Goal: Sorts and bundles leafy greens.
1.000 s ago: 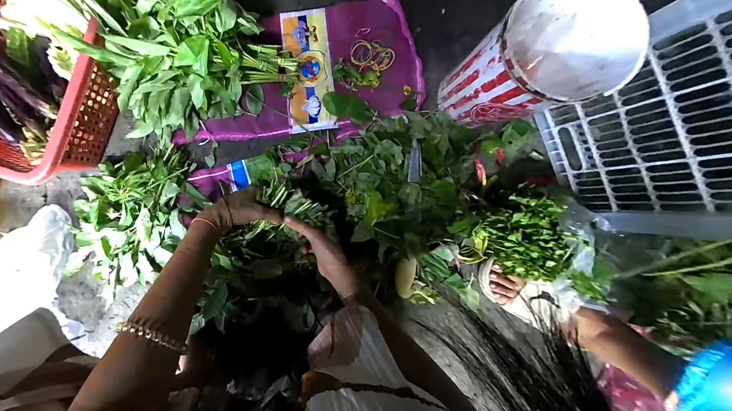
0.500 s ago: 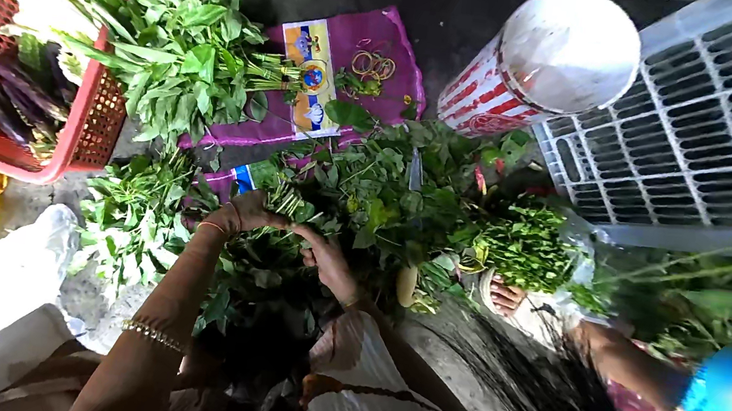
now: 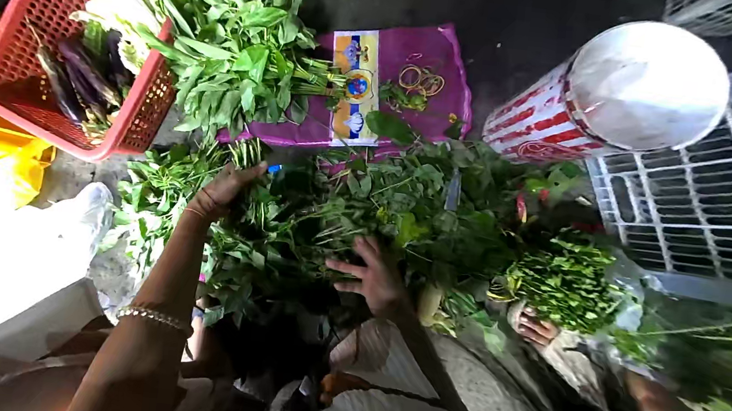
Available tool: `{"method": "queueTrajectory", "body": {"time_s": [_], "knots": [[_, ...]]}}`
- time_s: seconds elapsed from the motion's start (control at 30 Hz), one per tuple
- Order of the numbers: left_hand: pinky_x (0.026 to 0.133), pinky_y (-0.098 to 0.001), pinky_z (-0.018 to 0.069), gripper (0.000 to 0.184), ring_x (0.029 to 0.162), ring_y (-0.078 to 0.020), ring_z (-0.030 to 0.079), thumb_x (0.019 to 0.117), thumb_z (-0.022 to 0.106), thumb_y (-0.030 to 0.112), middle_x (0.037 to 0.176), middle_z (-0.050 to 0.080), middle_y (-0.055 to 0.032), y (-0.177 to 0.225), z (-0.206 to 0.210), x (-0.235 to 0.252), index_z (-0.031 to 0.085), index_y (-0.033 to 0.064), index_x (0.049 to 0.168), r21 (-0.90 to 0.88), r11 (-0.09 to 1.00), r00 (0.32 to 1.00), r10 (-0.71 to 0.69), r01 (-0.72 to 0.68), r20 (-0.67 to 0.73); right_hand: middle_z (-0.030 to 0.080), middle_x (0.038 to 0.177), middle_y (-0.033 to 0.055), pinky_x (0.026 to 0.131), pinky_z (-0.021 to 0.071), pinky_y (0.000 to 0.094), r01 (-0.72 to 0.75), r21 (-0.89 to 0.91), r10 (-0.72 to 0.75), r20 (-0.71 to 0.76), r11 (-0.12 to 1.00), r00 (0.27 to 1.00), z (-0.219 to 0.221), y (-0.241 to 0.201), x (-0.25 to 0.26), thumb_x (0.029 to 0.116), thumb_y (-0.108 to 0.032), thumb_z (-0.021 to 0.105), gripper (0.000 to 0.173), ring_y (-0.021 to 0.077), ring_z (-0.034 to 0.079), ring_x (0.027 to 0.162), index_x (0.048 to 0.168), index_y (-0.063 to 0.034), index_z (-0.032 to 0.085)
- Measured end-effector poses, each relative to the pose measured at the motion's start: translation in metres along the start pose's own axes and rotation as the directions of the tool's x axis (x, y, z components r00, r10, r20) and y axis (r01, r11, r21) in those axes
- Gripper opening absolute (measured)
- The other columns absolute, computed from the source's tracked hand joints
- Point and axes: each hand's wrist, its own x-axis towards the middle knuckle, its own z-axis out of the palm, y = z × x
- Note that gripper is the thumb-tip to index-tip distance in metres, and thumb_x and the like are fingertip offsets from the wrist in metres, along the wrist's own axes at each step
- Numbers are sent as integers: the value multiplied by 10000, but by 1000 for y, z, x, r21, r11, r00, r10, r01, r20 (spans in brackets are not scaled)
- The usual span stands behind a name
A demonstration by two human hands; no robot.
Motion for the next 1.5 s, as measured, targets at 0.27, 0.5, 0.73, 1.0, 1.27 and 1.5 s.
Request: {"method": "queueTrajectory", "body": {"time_s": [0.27, 0.5, 0.73, 1.0, 1.27, 1.5], "knots": [[836, -351, 574, 386, 913, -91, 662, 1073, 487, 368, 1077, 687, -36, -20, 22, -4, 575, 101, 1339, 87, 994, 989, 50, -63, 142, 724, 1187, 169, 912, 563, 550, 496, -850, -859, 378, -175, 344, 20, 5, 16, 961, -161, 589, 270, 401, 667, 1134, 1145, -57, 757], [837, -351, 562, 386, 896, -104, 658, 1045, 578, 368, 1061, 695, -69, -8, 24, -13, 619, 65, 1281, 259, 962, 979, 37, -90, 200, 715, 1131, 142, 1152, 165, 783, 640, -719, -589, 650, -272, 480, 46, 18, 75, 1007, -151, 566, 265, 386, 587, 1265, 1195, -117, 750], [1038, -537, 477, 463, 1133, -338, 648, 977, 713, 304, 1179, 675, -253, -6, 78, 24, 634, -81, 1222, 496, 857, 946, -30, -141, 322, 668, 1252, 226, 1122, 166, 799, 518, -854, -541, 457, -44, 706, 13, 14, 81, 956, -92, 657, 294, 460, 515, 1329, 1235, -24, 717], [1004, -404, 513, 410, 1060, -188, 677, 893, 808, 202, 1131, 714, -150, 1, 78, 33, 664, -44, 1187, 487, 861, 883, -107, -148, 457, 717, 1021, 166, 969, 502, 612, 624, -774, -708, 382, 107, 594, 33, -19, 71, 852, 9, 741, 598, 408, 661, 1071, 1409, 3, 526], [970, -286, 531, 371, 1027, -76, 669, 896, 780, 94, 1123, 716, -82, 15, 58, 20, 645, -17, 1223, 349, 932, 882, -86, -93, 464, 718, 1046, 196, 909, 513, 647, 627, -778, -634, 498, -25, 592, 30, -29, 65, 890, -40, 740, 686, 441, 676, 1028, 1515, -72, 460], [1057, -481, 484, 489, 1155, -286, 648, 897, 802, 224, 1213, 681, -215, -7, 71, 19, 635, -62, 1256, 453, 878, 911, -51, -155, 410, 548, 1467, 207, 1054, 150, 871, 387, -902, -747, 391, -194, 538, 19, 15, 53, 915, -127, 631, 426, 523, 385, 1429, 1338, -83, 669]]}}
